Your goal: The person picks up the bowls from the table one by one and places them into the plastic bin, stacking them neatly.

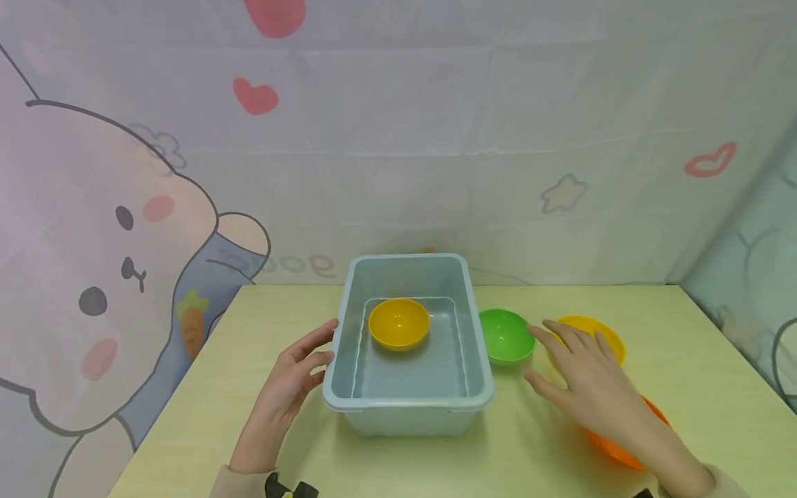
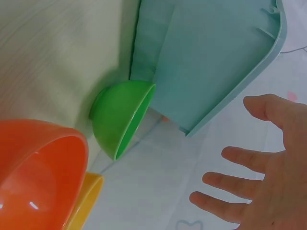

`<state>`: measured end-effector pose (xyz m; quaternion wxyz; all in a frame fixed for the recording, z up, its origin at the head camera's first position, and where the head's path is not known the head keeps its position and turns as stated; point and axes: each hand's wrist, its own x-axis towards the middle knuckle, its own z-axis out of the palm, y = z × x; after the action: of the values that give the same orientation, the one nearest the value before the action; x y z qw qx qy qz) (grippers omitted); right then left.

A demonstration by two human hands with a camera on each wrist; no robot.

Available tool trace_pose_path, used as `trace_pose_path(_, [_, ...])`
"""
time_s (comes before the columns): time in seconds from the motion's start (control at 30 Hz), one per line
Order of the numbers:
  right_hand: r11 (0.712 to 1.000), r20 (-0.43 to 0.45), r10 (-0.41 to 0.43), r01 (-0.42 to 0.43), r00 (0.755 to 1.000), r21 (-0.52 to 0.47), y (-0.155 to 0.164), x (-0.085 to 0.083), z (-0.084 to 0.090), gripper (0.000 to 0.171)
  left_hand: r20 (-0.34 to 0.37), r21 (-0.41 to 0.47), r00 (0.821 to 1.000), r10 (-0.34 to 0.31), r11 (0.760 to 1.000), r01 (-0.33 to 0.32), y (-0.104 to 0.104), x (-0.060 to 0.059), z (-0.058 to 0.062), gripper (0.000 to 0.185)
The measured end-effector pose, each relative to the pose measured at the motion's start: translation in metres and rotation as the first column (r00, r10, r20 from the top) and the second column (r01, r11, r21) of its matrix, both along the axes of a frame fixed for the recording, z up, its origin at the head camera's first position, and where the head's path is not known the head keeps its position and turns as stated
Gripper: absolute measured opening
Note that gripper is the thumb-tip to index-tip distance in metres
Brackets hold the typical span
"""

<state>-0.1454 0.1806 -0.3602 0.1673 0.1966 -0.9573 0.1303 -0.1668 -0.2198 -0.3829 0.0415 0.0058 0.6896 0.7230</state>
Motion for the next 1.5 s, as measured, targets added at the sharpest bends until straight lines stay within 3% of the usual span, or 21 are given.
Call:
trace_pose_path(0.2, [1.000,-0.014,-0.004,0.004,1.000,0.009,0.007,0.004,-0.005,0.065,-0.001,0.001,1.000,0.002,1.000,-0.002,0.000,0.000,0.001,0.054])
trace_pose_path(0.97, [0.993,0.107,-0.114,0.112,0.988,0.030,0.051,0.019,-0.023,0.075,-0.007,0.000,1.000,-0.001,1.000,0.001,0.000,0.000,-0.001,0.054])
trace_pose_path(1.23, [0.990,0.226,-0.142,0.133,0.964,0.055,0.064,0.018,-0.031,0.084,-0.008,0.000,1.000,0.003,1.000,-0.003,0.000,0.000,-0.002,0.054])
trace_pose_path(1.5, [0.985,0.283,-0.164,0.140,0.945,0.103,0.073,0.017,-0.043,0.092,-0.003,-0.002,1.000,0.007,1.000,-0.007,-0.001,0.000,-0.002,0.054])
